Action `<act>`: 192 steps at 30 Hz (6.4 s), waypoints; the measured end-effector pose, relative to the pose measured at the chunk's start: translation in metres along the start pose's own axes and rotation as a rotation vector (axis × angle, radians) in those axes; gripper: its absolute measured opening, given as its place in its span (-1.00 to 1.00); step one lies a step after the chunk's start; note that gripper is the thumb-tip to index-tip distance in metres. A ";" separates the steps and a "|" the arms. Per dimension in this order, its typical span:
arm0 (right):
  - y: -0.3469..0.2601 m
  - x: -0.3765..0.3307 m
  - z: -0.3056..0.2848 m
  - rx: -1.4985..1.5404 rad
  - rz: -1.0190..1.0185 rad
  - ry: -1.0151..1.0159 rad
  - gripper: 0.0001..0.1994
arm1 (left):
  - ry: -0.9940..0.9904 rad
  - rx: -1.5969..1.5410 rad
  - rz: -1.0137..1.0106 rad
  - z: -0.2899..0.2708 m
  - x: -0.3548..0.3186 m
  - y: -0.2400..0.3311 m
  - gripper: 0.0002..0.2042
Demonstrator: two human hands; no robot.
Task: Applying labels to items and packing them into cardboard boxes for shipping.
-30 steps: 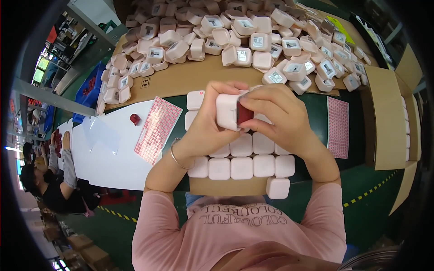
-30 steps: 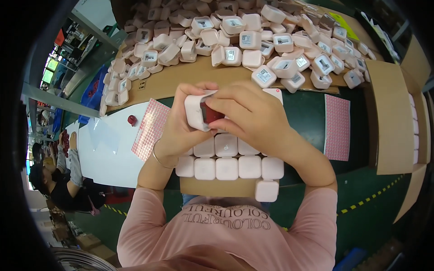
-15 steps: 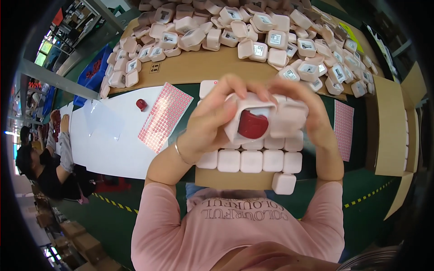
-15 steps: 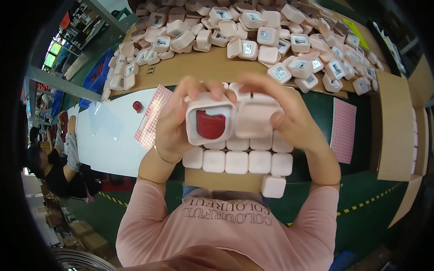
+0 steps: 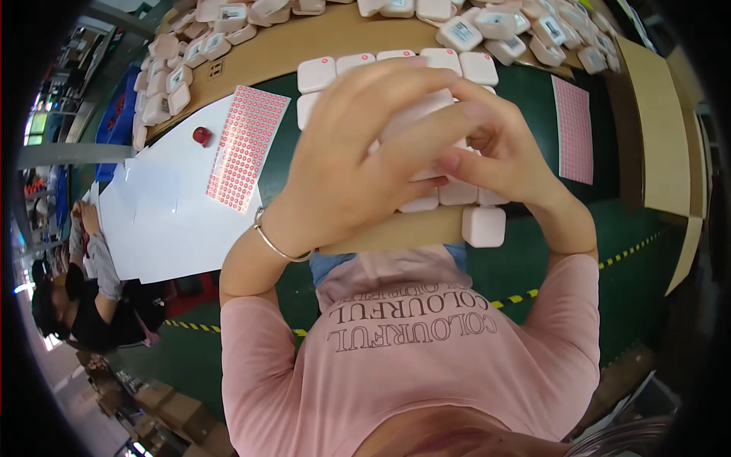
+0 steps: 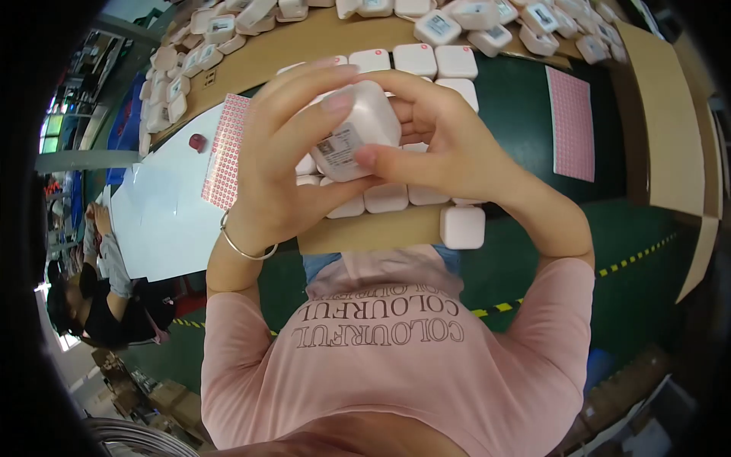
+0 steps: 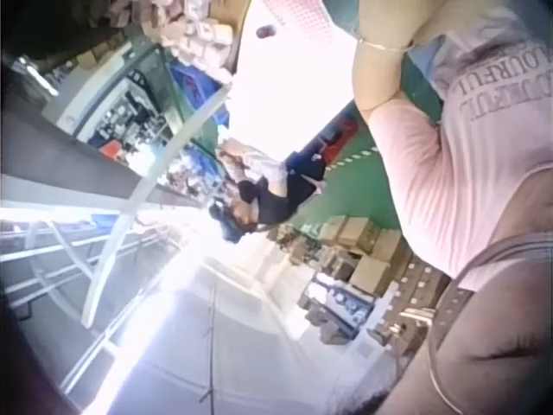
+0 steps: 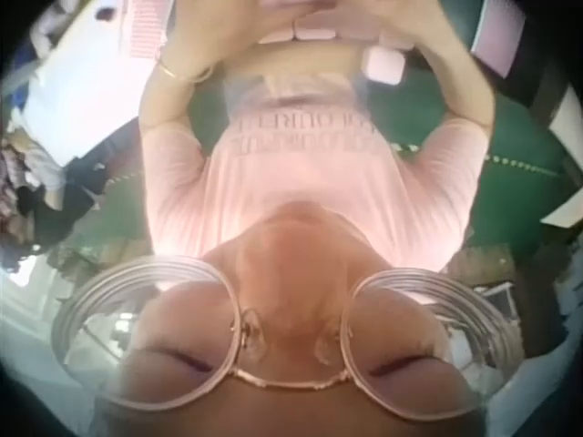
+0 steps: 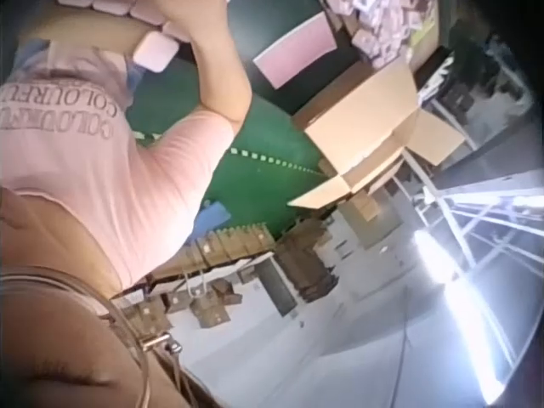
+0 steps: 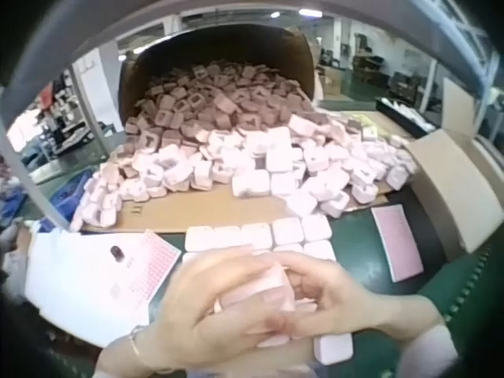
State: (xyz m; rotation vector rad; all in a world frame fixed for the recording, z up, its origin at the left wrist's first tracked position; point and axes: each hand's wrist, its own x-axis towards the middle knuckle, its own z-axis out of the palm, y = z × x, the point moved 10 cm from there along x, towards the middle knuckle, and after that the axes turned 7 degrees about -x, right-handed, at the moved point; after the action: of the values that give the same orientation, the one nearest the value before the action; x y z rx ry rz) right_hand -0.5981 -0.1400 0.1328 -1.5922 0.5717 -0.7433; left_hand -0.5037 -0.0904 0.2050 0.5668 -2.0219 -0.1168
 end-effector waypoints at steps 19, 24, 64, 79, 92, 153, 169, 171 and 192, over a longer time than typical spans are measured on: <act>-0.008 -0.089 0.033 -0.790 -0.147 0.211 -0.23 | 0.038 -0.982 -0.689 0.044 -0.107 -0.002 -0.34; 0.033 -0.101 0.046 -0.488 0.062 0.195 -0.24 | -0.155 -0.504 -0.560 0.036 -0.089 0.017 -0.29; 0.031 -0.144 0.037 -1.426 -0.183 0.156 -0.42 | 0.021 0.815 -1.102 -0.220 -0.238 -0.193 -0.57; -0.056 0.002 0.018 -1.281 -0.712 0.046 -0.56 | 0.045 -0.761 -1.015 -0.054 -0.093 -0.168 -0.50; -0.039 0.030 -0.070 -0.982 -0.379 0.146 -0.48 | -0.066 -1.465 -1.031 0.083 0.015 -0.131 -0.25; -0.065 0.010 -0.028 -0.993 -0.641 0.317 -0.50 | 0.040 -1.130 -0.878 0.033 -0.024 -0.092 -0.37; -0.031 -0.012 -0.029 -0.304 -0.228 0.257 0.13 | 0.011 -0.549 -0.532 -0.017 -0.019 -0.040 -0.34; -0.037 -0.016 -0.004 -0.556 -0.316 0.185 0.14 | -0.002 -0.504 -0.604 -0.011 -0.038 -0.043 -0.36; 0.018 -0.092 0.119 -1.360 -0.368 -0.174 -0.34 | -0.392 0.059 -0.663 -0.019 -0.117 0.003 0.17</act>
State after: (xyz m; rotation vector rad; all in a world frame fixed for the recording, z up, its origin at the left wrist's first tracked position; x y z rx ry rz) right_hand -0.5710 0.0033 0.0937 -3.0450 0.7056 -0.4299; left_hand -0.4418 -0.0332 0.1211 1.3203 -2.1305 -0.6058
